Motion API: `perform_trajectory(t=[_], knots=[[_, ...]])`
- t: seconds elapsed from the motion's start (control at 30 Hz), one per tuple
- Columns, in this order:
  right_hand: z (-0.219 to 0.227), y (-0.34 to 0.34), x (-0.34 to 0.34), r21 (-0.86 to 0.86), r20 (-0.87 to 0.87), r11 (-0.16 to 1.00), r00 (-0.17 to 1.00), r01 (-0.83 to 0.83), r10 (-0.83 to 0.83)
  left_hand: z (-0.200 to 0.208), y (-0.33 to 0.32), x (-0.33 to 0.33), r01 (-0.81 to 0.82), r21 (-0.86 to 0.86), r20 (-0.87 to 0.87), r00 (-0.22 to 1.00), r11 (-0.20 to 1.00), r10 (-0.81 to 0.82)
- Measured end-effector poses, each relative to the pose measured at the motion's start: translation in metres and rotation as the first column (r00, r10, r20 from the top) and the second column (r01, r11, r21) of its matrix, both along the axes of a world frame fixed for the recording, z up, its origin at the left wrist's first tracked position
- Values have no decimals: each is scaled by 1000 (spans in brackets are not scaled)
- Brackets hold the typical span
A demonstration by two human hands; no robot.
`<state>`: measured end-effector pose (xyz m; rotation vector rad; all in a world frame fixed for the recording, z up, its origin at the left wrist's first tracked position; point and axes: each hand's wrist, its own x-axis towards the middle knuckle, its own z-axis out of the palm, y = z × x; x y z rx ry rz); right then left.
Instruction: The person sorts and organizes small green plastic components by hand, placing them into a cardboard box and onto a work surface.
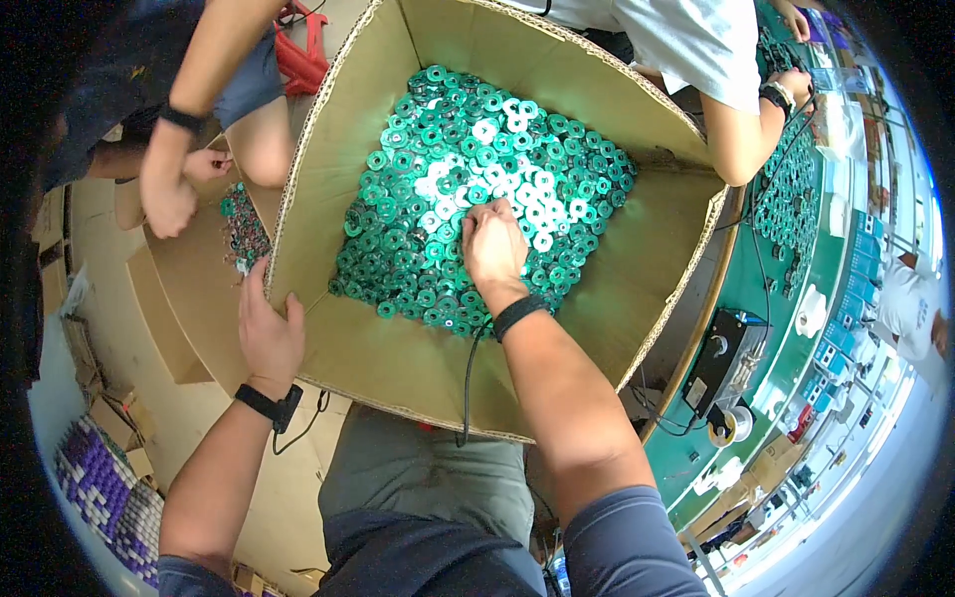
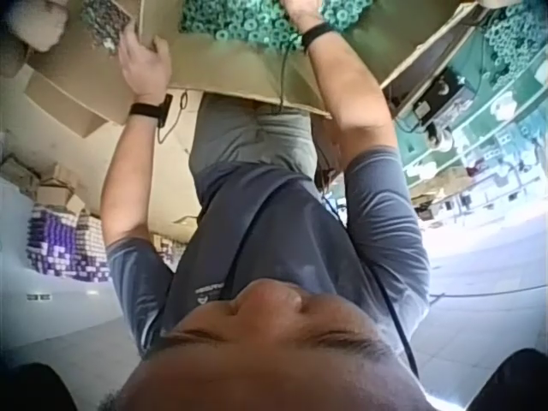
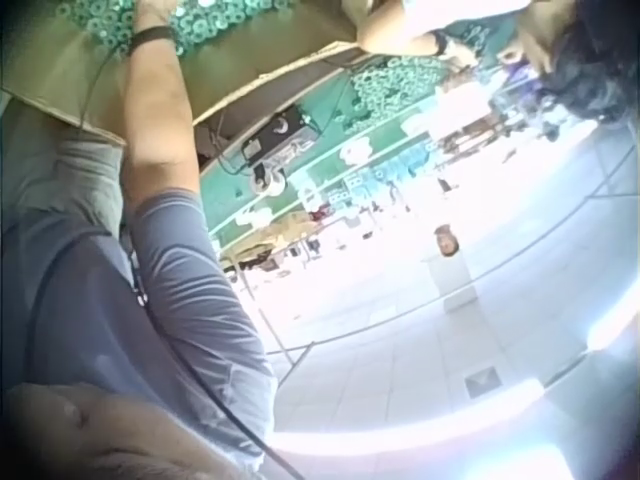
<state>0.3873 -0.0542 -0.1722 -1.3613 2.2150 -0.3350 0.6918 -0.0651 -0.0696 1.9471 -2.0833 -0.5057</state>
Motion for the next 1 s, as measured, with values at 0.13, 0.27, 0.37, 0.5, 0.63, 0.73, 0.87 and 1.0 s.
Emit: perform_trajectory(t=[0.13,0.27,0.37,0.5,0.63,0.73,0.87,1.0], knots=[[3,1,10,-177,53,979,993,-98,109,-1,-1,2,-4,0,10,1000,1000,4],[-3,1,37,-116,90,943,942,-311,322,0,-1,0,23,-19,12,1000,1000,-23],[-12,-5,46,-53,70,938,936,-342,345,0,-1,-2,10,-11,14,1000,1000,-10],[-19,-9,49,-20,-1,923,923,-385,385,0,-1,-1,6,-1,4,1000,1000,-6],[-22,-9,49,-16,11,915,915,-403,403,1,-1,-1,4,-4,1,1000,1000,-4],[-18,-15,52,87,4,894,897,-440,441,-1,-1,1,14,-29,16,1000,999,-13],[-16,-20,51,137,-1,866,874,-482,486,0,0,3,-8,50,8,1000,999,8],[-19,-16,46,70,13,888,890,-455,455,-1,0,4,9,19,-5,1000,1000,-9]])
